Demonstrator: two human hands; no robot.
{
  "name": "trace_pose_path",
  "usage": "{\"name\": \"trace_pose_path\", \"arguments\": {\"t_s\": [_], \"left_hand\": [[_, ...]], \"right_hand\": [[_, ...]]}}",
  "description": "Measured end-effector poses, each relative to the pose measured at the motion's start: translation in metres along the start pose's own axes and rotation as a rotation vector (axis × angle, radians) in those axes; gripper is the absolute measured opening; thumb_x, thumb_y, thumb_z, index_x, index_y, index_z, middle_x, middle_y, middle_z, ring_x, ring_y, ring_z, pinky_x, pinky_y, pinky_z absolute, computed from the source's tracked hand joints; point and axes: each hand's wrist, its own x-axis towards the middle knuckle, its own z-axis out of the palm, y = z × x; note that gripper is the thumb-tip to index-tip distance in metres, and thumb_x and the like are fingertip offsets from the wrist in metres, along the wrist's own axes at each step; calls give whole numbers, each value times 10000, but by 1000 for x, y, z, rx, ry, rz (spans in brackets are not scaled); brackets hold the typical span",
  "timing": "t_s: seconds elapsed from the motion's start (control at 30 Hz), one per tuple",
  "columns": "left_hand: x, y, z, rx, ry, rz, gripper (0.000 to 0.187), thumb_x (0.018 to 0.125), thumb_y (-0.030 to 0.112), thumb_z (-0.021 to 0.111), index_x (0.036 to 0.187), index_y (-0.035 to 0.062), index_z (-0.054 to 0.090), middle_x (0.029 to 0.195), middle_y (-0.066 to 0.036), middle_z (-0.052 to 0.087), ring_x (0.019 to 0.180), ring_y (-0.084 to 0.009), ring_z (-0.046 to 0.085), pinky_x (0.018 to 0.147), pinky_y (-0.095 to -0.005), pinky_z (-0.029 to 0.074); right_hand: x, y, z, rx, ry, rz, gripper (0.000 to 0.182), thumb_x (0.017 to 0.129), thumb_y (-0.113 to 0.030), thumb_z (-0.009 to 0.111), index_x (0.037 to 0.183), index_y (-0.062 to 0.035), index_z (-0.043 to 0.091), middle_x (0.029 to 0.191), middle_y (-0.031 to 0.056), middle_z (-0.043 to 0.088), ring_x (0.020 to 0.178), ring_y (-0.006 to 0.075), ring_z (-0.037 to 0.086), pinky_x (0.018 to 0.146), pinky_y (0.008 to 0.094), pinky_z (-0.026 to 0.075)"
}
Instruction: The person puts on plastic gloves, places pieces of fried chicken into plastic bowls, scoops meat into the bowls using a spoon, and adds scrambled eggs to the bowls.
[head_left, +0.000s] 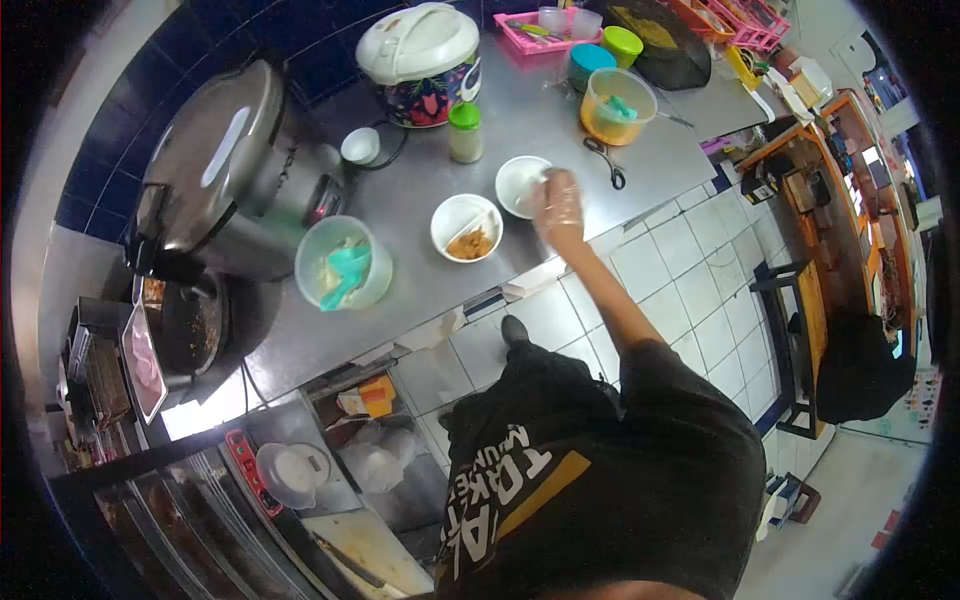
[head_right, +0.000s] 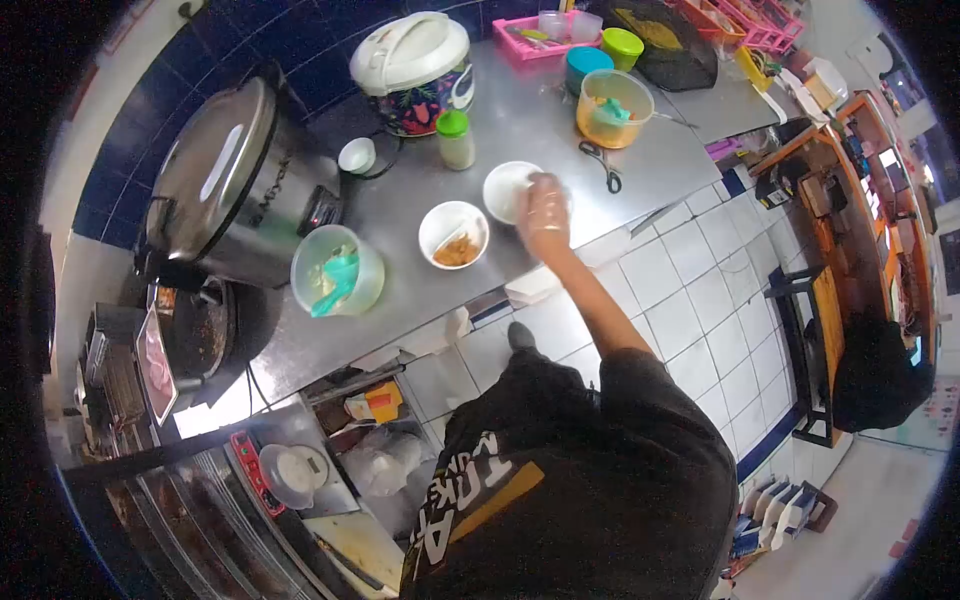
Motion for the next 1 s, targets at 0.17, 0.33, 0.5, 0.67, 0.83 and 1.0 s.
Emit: {"name": "trace_pose_path", "arguments": {"t_s": [0.17, 0.33, 0.5, 0.67, 0.83, 1.0], "left_hand": [[-40, 40, 97, 586, -314, 482, 312, 923, 191, 579, 1085, -73, 613, 1079, -181, 640, 905, -214, 635, 789, -322, 530], [-250, 210, 196, -304, -680, 414, 277, 898, 196, 543, 1087, -4, 581, 1060, -154, 581, 999, -239, 579, 793, -347, 512], [-371, 342, 184, -733, -1144, -234, 172, 916, 30, 487, 1086, 8, 489, 957, -76, 552, 792, -140, 552, 715, -273, 474], [-406, 346, 178, -846, -1419, -349, 158, 907, 16, 502, 1064, 15, 488, 928, -76, 555, 780, -128, 546, 697, -255, 447], [-403, 329, 175, -788, -1401, -352, 141, 911, 28, 502, 1052, 17, 497, 890, -66, 557, 743, -122, 545, 673, -254, 448], [-389, 310, 170, -740, -1352, -426, 153, 916, 68, 526, 1057, 10, 521, 909, -76, 583, 733, -122, 559, 670, -253, 459]], "right_hand": [[-18, 19, 21, -161, 16, -300, 347, 883, -209, 560, 1138, 25, 541, 1190, 229, 508, 1175, 421, 474, 1054, 561, 334], [-25, 17, 12, -35, -159, -295, 355, 883, -185, 568, 1150, 48, 555, 1257, 233, 506, 1295, 394, 387, 1104, 629, 213], [-23, 19, 3, 3, -213, -327, 416, 858, -127, 616, 1237, -4, 495, 1266, 210, 513, 1220, 377, 487, 1062, 611, 287], [-20, 19, -4, 25, -329, -345, 365, 882, -144, 598, 1201, 28, 555, 1287, 225, 514, 1259, 374, 459, 1105, 580, 250], [-13, 23, -8, 61, -373, -377, 405, 894, -174, 595, 1244, 18, 523, 1329, 233, 478, 1291, 386, 420, 1098, 592, 249], [-6, 15, -35, 175, -279, -169, 447, 887, -216, 627, 1250, 18, 511, 1334, 225, 483, 1284, 375, 422, 1100, 488, 277]]}}
